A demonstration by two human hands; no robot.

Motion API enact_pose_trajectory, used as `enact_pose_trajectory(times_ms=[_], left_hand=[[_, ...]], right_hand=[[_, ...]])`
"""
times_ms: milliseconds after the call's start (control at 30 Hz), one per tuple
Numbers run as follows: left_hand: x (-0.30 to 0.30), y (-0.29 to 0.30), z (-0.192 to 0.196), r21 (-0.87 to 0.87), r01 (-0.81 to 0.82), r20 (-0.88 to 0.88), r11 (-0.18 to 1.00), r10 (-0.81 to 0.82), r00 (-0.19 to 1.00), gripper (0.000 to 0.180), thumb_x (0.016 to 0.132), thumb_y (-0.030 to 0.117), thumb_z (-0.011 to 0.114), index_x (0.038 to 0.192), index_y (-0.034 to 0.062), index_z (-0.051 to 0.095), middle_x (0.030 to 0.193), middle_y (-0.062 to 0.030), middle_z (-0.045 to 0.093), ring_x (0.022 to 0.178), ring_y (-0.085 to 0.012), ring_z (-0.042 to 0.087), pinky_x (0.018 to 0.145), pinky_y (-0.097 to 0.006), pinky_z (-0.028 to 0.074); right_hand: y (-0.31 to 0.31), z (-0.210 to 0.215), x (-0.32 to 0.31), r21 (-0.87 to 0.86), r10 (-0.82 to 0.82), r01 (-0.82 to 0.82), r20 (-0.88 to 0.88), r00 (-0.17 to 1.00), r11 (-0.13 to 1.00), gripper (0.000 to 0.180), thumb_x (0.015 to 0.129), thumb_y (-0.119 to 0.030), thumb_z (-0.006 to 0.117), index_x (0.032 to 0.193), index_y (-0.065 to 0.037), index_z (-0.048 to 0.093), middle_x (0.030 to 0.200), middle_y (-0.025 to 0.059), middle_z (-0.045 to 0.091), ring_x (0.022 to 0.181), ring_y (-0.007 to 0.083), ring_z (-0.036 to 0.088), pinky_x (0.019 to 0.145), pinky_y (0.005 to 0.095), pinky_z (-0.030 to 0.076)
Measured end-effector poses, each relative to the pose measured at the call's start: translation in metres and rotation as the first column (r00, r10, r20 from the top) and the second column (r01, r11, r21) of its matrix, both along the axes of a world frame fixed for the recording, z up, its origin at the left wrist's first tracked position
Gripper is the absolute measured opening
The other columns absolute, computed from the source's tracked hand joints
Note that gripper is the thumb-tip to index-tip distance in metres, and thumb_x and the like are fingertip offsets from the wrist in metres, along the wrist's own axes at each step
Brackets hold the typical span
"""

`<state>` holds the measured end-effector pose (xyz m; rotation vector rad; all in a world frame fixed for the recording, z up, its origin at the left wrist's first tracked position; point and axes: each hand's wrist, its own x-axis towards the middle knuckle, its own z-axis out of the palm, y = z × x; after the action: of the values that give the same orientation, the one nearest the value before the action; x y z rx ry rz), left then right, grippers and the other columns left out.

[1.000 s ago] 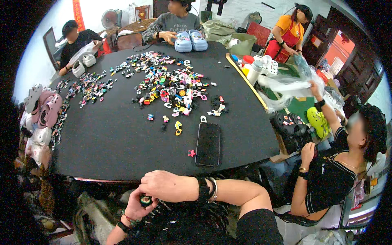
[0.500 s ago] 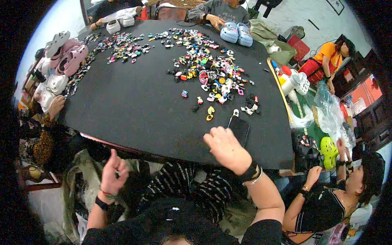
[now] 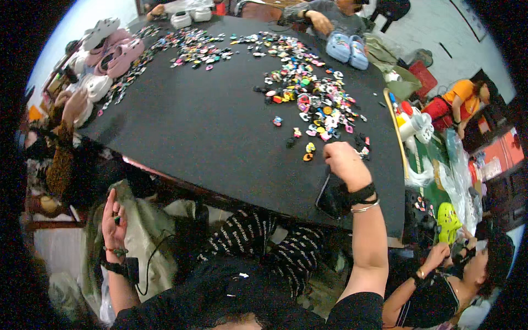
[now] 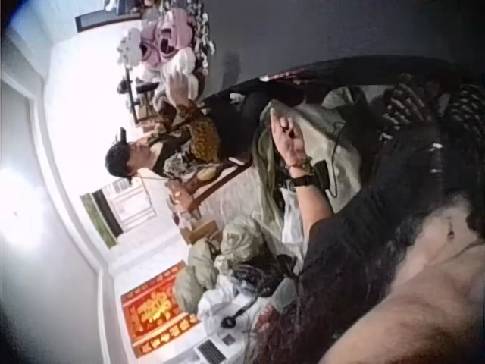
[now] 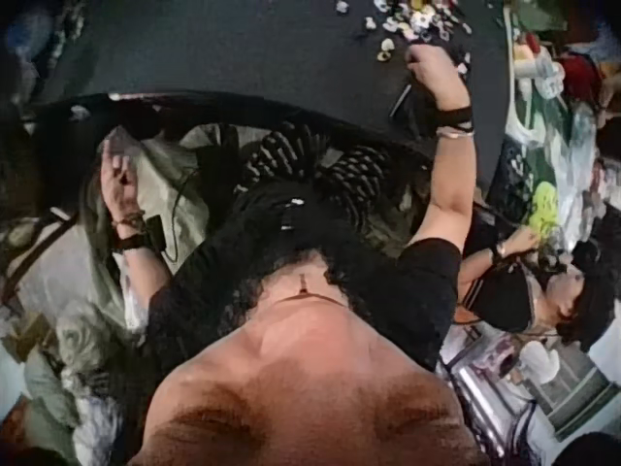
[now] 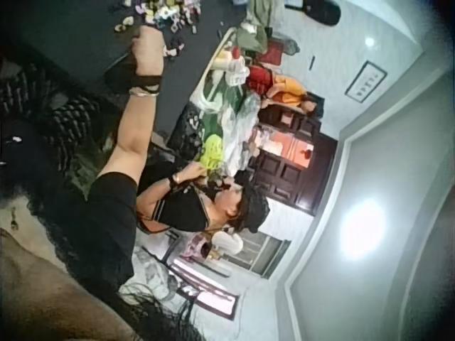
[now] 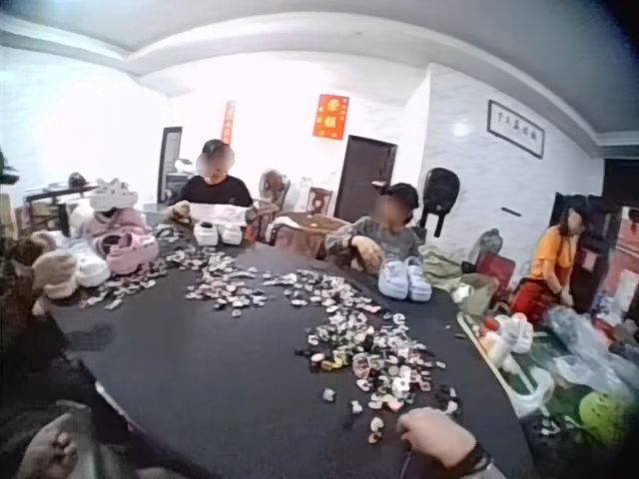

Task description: Decorate shoes with charms.

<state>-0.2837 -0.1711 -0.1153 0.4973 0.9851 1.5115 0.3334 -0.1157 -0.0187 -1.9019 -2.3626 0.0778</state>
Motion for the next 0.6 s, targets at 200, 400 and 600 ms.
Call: enact_pose_trajectory(times_ms=[200,400,600], left_hand=[[-0.059,-0.016,-0.018,-0.151,-0.226,-0.014,0.962,0.226,0.974,0.036,0.098,0.035,0.053,0.127,0.0131,0.053,0.063,0.0068,0.033,0.051,-0.0039,0.033,0.038,-0.019,0.025],[-0.078,-0.027,-0.041,-0.210,-0.304,-0.049,0.929,0.301,0.952,0.035,0.097,0.036,0.054,0.125,0.0149,0.053,0.062,0.0057,0.032,0.050,-0.0047,0.032,0.040,-0.019,0.025],[-0.045,-0.027,-0.029,-0.210,-0.186,0.034,0.960,0.198,0.980,0.033,0.098,0.034,0.054,0.123,0.0131,0.051,0.063,0.0056,0.033,0.051,-0.0051,0.033,0.040,-0.020,0.025]], right_hand=[[0.010,-0.004,0.020,-0.126,-0.220,0.186,-0.373,0.901,0.975,0.009,0.079,-0.004,0.064,0.085,0.002,0.068,0.075,0.0125,0.069,0.067,0.0203,0.066,0.064,0.0328,0.052],[-0.001,0.007,0.019,-0.164,-0.320,0.275,-0.526,0.788,0.947,0.008,0.084,-0.005,0.060,0.087,0.002,0.064,0.072,0.0041,0.065,0.064,0.0087,0.061,0.062,0.0244,0.050],[-0.009,-0.004,0.028,-0.174,-0.357,0.352,-0.743,0.566,0.920,0.009,0.081,-0.009,0.063,0.082,0.000,0.064,0.077,0.0069,0.066,0.069,0.0141,0.064,0.068,0.0288,0.052]])
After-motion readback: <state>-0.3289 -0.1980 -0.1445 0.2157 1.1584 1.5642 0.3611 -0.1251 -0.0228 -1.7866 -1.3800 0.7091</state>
